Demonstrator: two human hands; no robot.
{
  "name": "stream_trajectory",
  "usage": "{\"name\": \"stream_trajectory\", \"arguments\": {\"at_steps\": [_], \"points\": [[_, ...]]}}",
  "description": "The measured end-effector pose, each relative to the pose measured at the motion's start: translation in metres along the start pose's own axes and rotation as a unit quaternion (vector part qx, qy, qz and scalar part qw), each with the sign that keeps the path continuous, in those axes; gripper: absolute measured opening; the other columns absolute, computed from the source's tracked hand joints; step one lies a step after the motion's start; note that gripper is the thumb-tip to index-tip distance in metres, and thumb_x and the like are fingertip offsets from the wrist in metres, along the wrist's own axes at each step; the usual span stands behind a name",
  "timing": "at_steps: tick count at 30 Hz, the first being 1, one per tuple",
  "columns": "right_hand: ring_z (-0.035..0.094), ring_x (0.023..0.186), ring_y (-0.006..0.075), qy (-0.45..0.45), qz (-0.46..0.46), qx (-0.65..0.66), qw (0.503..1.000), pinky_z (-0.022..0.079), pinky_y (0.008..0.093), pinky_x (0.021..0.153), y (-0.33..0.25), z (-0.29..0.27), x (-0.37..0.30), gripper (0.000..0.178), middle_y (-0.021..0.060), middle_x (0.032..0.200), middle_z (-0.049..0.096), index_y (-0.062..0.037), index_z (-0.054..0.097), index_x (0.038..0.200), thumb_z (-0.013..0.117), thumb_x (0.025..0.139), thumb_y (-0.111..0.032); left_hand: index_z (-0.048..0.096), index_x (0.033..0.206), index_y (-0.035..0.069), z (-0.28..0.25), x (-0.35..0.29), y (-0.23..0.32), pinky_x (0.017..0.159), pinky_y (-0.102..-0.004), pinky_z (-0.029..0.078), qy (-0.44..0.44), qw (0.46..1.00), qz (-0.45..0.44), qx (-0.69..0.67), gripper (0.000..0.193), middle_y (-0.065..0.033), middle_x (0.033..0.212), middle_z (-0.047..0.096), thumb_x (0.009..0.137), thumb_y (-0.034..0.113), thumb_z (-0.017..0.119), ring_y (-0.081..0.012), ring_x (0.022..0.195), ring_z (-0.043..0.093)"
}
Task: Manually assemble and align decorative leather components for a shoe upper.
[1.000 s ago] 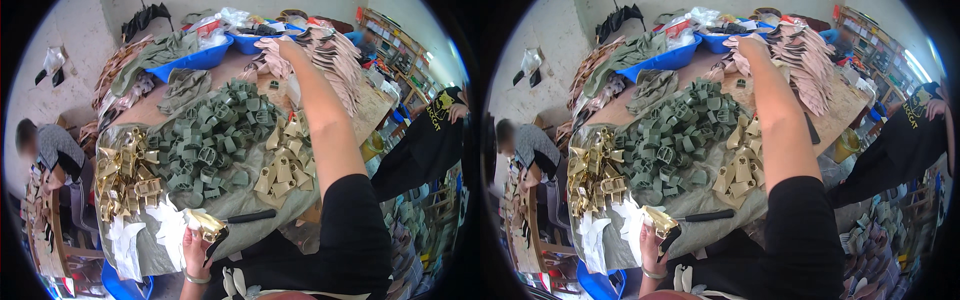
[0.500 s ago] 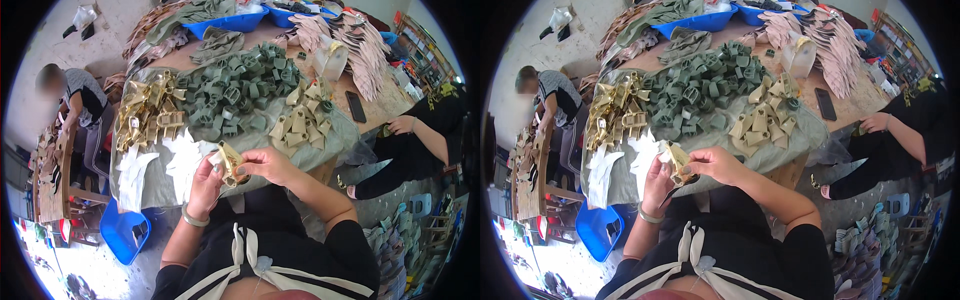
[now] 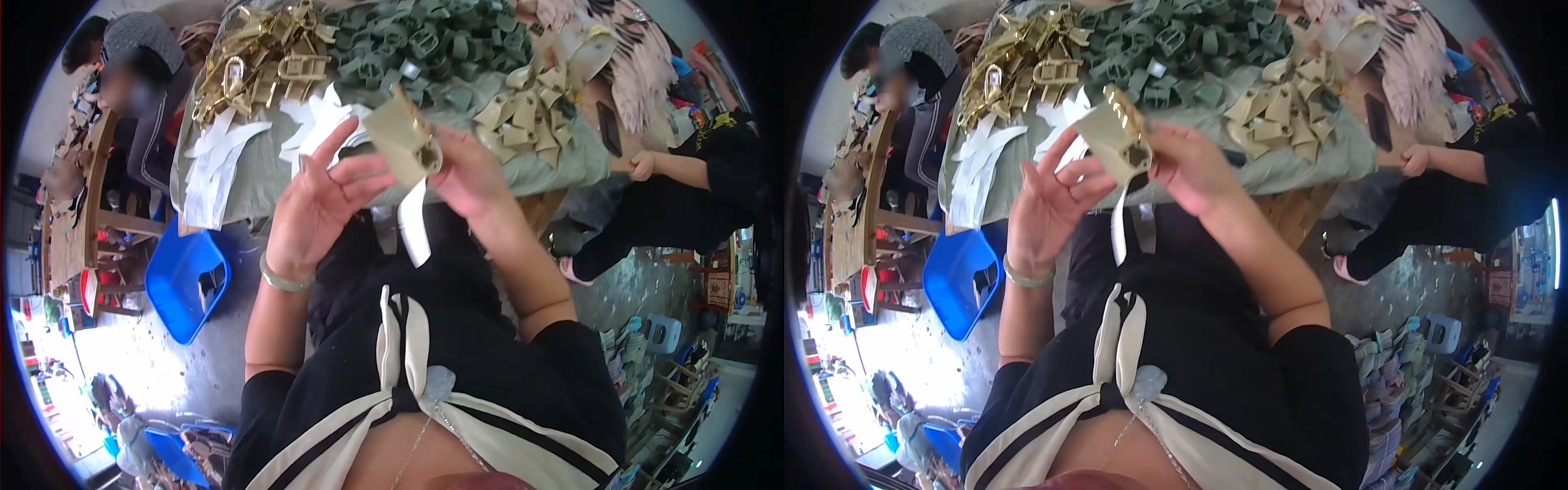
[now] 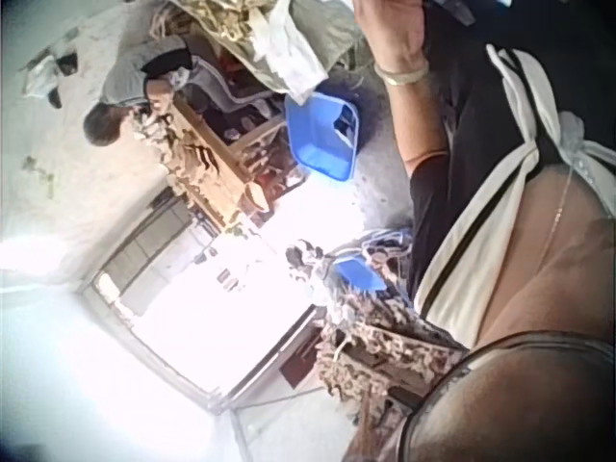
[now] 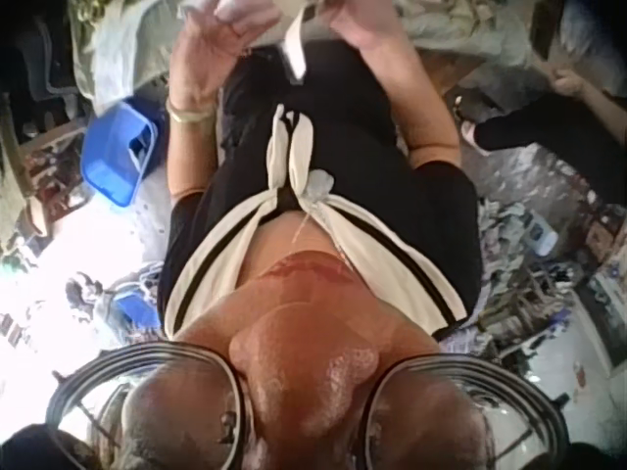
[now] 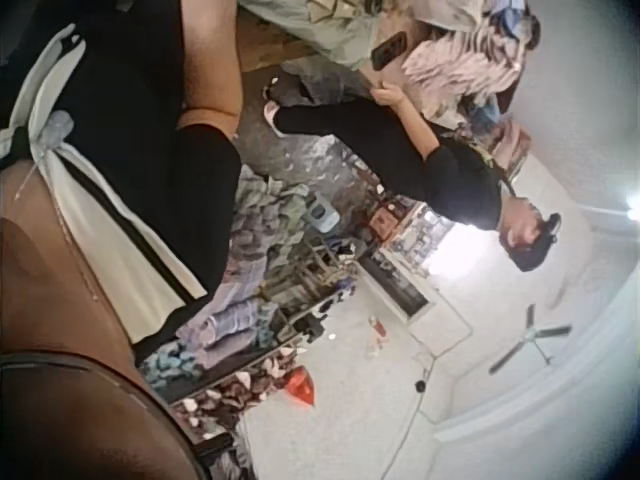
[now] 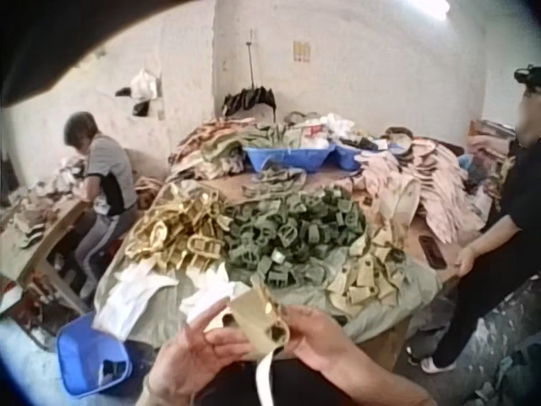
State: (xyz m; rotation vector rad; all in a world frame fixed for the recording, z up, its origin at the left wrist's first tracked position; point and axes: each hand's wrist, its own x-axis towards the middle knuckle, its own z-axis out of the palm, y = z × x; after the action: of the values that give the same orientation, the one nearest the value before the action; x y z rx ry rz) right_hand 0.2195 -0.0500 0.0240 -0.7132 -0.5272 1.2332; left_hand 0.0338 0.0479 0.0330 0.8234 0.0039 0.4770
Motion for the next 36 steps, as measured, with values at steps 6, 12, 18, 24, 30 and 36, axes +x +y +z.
{"name": "stream_trajectory", "arguments": {"at_steps": [6, 12, 18, 24, 30, 36], "points": [[0.063, 0.082, 0.0098, -0.005, -0.006, 0.001, 1.000, 0.049, 0.0208, 0.070, -0.008, -0.015, 0.008, 0.029, 0.0067, 0.096, 0.065, 0.0049, 0.055, 0.112, 0.053, 0.090, -0.014, 0.040, 0.131, -0.002, -0.004, 0.003, -0.012, 0.096, -0.0377, 0.042, 0.101, 0.986, 0.048, 0.126, 0.047, -0.0157, 0.122, 0.053, 0.093, 0.024, 0.052, -0.0276, 0.113, 0.053], [0.055, 0.065, 0.0079, 0.021, -0.065, 0.089, 0.994, 0.044, 0.0218, 0.061, 0.008, -0.013, -0.005, 0.018, 0.0012, 0.078, 0.060, -0.0037, 0.061, 0.095, 0.054, 0.092, -0.020, 0.038, 0.132, -0.002, -0.006, -0.003, -0.040, 0.100, -0.0392, 0.037, 0.082, 0.966, 0.155, 0.192, 0.061, -0.0127, 0.127, 0.048, 0.084, 0.024, 0.064, -0.0241, 0.118, 0.047], [0.056, 0.072, 0.0085, 0.026, -0.091, 0.087, 0.992, 0.044, 0.0243, 0.067, 0.021, -0.012, -0.006, 0.014, 0.0011, 0.078, 0.059, -0.0060, 0.059, 0.097, 0.058, 0.089, -0.017, 0.037, 0.131, 0.000, -0.001, 0.022, -0.049, 0.100, -0.0365, 0.034, 0.034, 0.955, 0.202, 0.216, 0.074, -0.0088, 0.124, 0.049, 0.072, 0.020, 0.077, -0.0205, 0.118, 0.045], [0.058, 0.079, 0.0102, -0.008, -0.098, 0.086, 0.991, 0.047, 0.0261, 0.075, 0.023, -0.014, -0.013, 0.017, 0.0018, 0.086, 0.060, -0.0049, 0.057, 0.101, 0.060, 0.088, -0.015, 0.051, 0.106, 0.004, 0.008, 0.025, -0.056, 0.087, -0.0294, 0.042, 0.107, 0.970, 0.165, 0.145, 0.033, -0.0057, 0.106, 0.055, 0.078, 0.000, 0.068, -0.0139, 0.098, 0.052], [0.057, 0.088, 0.0116, 0.043, -0.108, 0.055, 0.992, 0.046, 0.0274, 0.079, 0.021, 0.001, -0.006, 0.030, 0.0038, 0.096, 0.061, -0.0031, 0.054, 0.111, 0.061, 0.087, -0.019, 0.059, 0.086, 0.004, -0.005, 0.027, -0.051, 0.084, -0.0293, 0.042, 0.112, 0.865, 0.258, 0.417, 0.012, -0.0090, 0.102, 0.056, 0.078, -0.001, 0.066, -0.0182, 0.096, 0.054], [0.056, 0.078, 0.0097, 0.016, -0.149, 0.012, 0.989, 0.044, 0.0263, 0.076, 0.029, 0.001, -0.001, 0.020, 0.0018, 0.085, 0.061, -0.0035, 0.057, 0.100, 0.061, 0.088, -0.019, 0.059, 0.090, 0.001, -0.007, 0.020, -0.047, 0.083, -0.0273, 0.044, 0.115, 0.894, 0.288, 0.324, 0.012, -0.0098, 0.105, 0.056, 0.080, -0.001, 0.065, -0.0174, 0.095, 0.055]]}}
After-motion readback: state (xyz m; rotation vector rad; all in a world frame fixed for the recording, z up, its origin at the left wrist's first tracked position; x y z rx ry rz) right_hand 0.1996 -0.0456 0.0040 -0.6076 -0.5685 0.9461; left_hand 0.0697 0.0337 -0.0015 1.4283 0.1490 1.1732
